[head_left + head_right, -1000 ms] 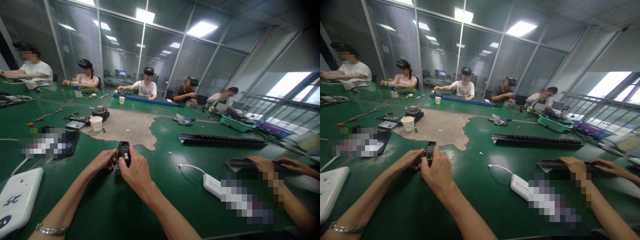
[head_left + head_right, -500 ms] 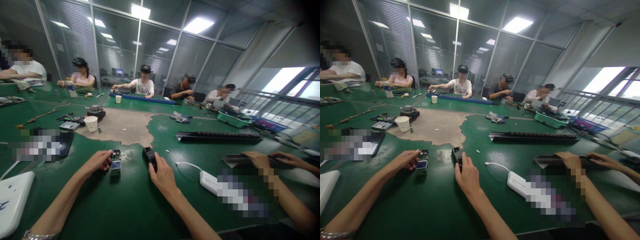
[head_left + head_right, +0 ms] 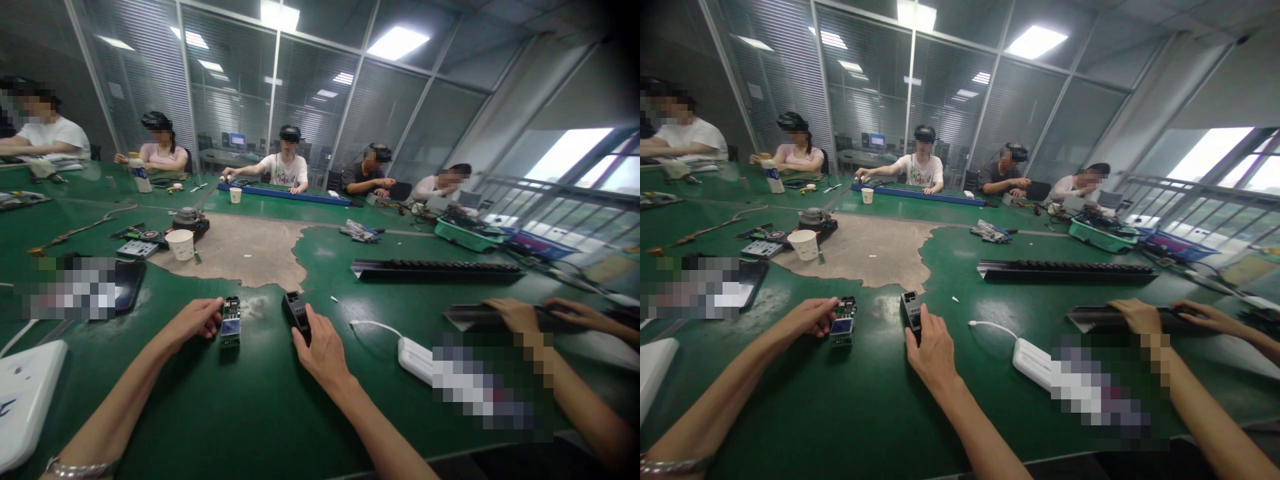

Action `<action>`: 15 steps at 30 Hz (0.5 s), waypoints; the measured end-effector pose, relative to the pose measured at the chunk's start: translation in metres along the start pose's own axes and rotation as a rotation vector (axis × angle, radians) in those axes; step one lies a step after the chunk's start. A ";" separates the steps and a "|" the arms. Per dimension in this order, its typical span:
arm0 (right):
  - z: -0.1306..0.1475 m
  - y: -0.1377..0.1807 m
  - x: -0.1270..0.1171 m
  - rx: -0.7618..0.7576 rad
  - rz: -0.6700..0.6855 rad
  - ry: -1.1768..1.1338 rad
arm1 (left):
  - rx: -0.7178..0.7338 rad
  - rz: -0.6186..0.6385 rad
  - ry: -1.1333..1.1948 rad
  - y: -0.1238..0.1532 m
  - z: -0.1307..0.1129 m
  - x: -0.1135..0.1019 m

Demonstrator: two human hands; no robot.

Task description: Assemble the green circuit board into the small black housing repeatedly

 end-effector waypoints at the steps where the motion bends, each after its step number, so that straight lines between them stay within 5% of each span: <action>1: 0.004 -0.001 0.000 0.006 0.006 -0.037 | -0.001 -0.005 0.001 0.000 0.000 0.000; 8: 0.074 -0.009 -0.005 -0.030 0.059 -0.404 | 0.011 -0.010 0.073 0.001 -0.001 0.000; 15: 0.130 -0.004 0.011 -0.074 0.063 -0.240 | 0.014 -0.025 0.158 -0.001 0.004 -0.002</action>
Point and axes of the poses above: each hand's wrist, its own y-axis away from the middle knuckle, its own x-axis out of the palm, z = x × y, the point moved 2 cm from there along -y, towards the middle knuckle, and after that the axes turned 11 degrees about x, right-handed, at the moved point
